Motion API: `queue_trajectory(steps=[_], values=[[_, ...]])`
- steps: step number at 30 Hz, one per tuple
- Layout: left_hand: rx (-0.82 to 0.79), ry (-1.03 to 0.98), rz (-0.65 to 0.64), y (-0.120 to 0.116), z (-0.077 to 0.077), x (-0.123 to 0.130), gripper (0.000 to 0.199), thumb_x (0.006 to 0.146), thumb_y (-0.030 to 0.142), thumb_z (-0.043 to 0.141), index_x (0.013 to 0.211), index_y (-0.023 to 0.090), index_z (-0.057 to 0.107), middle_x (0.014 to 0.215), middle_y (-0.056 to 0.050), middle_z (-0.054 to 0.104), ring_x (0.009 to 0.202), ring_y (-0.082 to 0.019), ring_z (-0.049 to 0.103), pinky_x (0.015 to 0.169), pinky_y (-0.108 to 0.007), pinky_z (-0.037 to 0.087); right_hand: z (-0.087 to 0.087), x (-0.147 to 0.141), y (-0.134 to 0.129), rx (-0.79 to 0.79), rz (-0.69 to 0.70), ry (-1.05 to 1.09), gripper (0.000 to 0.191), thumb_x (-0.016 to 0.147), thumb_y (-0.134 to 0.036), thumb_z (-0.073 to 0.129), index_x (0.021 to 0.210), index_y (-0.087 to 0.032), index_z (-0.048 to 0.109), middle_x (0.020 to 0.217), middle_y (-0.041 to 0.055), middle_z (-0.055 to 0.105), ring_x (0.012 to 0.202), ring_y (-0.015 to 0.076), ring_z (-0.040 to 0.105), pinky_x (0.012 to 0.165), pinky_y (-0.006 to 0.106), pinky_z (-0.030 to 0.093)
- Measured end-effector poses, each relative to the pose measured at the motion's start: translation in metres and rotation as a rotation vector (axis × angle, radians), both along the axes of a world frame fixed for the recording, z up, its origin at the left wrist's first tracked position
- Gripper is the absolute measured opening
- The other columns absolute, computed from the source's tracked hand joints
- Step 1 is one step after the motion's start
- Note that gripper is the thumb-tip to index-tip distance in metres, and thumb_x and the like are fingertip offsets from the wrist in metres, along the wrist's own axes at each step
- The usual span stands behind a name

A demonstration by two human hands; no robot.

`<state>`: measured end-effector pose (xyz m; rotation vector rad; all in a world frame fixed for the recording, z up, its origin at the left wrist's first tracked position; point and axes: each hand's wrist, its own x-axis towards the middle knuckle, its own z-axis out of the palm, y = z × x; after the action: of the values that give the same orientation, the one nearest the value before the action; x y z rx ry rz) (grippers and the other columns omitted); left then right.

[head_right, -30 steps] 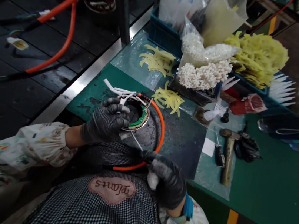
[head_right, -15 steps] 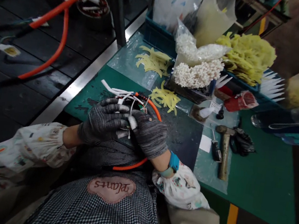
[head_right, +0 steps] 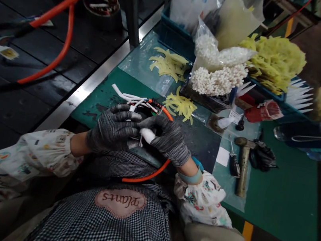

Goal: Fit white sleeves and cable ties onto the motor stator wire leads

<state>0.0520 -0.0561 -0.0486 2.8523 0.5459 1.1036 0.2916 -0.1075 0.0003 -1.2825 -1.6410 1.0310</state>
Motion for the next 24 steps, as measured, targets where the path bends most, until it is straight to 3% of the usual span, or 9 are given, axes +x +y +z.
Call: queue_trajectory(steps=[3, 7, 11, 17, 20, 24], values=[[0.024, -0.05, -0.013, 0.0, 0.001, 0.001, 0.013, 0.103, 0.041, 0.074, 0.1, 0.029, 0.079, 0.111, 0.004, 0.088, 0.117, -0.021, 0.08, 0.118, -0.043, 0.053, -0.007, -0.003, 0.002, 0.032, -0.078, 0.011, 0.01, 0.094, -0.032, 0.079, 0.099, -0.026, 0.085, 0.095, 0.0011, 0.087, 0.086, 0.0195, 0.081, 0.083, 0.038, 0.069], [-0.029, -0.028, -0.007, 0.0, 0.0, 0.002, 0.014, 0.103, 0.043, 0.073, 0.099, 0.031, 0.079, 0.111, 0.004, 0.088, 0.118, -0.022, 0.079, 0.12, -0.046, 0.052, -0.006, -0.004, 0.001, 0.07, -0.037, -0.028, 0.008, 0.093, -0.031, 0.08, 0.097, -0.026, 0.085, 0.096, 0.001, 0.088, 0.086, 0.0196, 0.082, 0.083, 0.037, 0.069], [0.053, -0.074, 0.003, 0.0, 0.004, 0.003, 0.02, 0.107, 0.043, 0.068, 0.097, 0.028, 0.078, 0.105, 0.001, 0.087, 0.11, -0.02, 0.08, 0.112, -0.043, 0.057, -0.004, -0.002, -0.001, 0.052, 0.024, -0.007, 0.008, 0.095, -0.03, 0.079, 0.099, -0.025, 0.084, 0.097, 0.0022, 0.088, 0.087, 0.0202, 0.082, 0.083, 0.038, 0.07], [0.032, -0.066, -0.009, 0.001, 0.004, 0.002, 0.018, 0.109, 0.042, 0.067, 0.106, 0.028, 0.078, 0.112, 0.0, 0.087, 0.111, -0.02, 0.08, 0.113, -0.045, 0.058, -0.007, -0.002, -0.001, 0.085, -0.004, -0.025, 0.008, 0.097, -0.032, 0.079, 0.099, -0.027, 0.084, 0.098, 0.002, 0.088, 0.089, 0.0209, 0.083, 0.087, 0.039, 0.07], [0.053, -0.1, 0.002, 0.001, 0.002, 0.004, 0.019, 0.109, 0.043, 0.068, 0.107, 0.028, 0.078, 0.109, 0.0, 0.087, 0.11, -0.021, 0.08, 0.11, -0.046, 0.059, -0.01, 0.0, -0.005, 0.111, 0.059, -0.086, 0.011, 0.101, -0.032, 0.076, 0.105, -0.026, 0.083, 0.099, 0.0027, 0.087, 0.089, 0.0194, 0.082, 0.087, 0.038, 0.07], [0.014, -0.067, 0.002, -0.001, 0.004, 0.005, 0.018, 0.108, 0.042, 0.068, 0.1, 0.029, 0.077, 0.104, 0.003, 0.087, 0.11, -0.022, 0.081, 0.111, -0.046, 0.058, -0.021, 0.003, -0.018, 0.303, 0.219, -0.146, 0.015, 0.106, -0.031, 0.069, 0.105, -0.029, 0.084, 0.108, 0.0048, 0.085, 0.1, 0.0213, 0.081, 0.09, 0.042, 0.069]])
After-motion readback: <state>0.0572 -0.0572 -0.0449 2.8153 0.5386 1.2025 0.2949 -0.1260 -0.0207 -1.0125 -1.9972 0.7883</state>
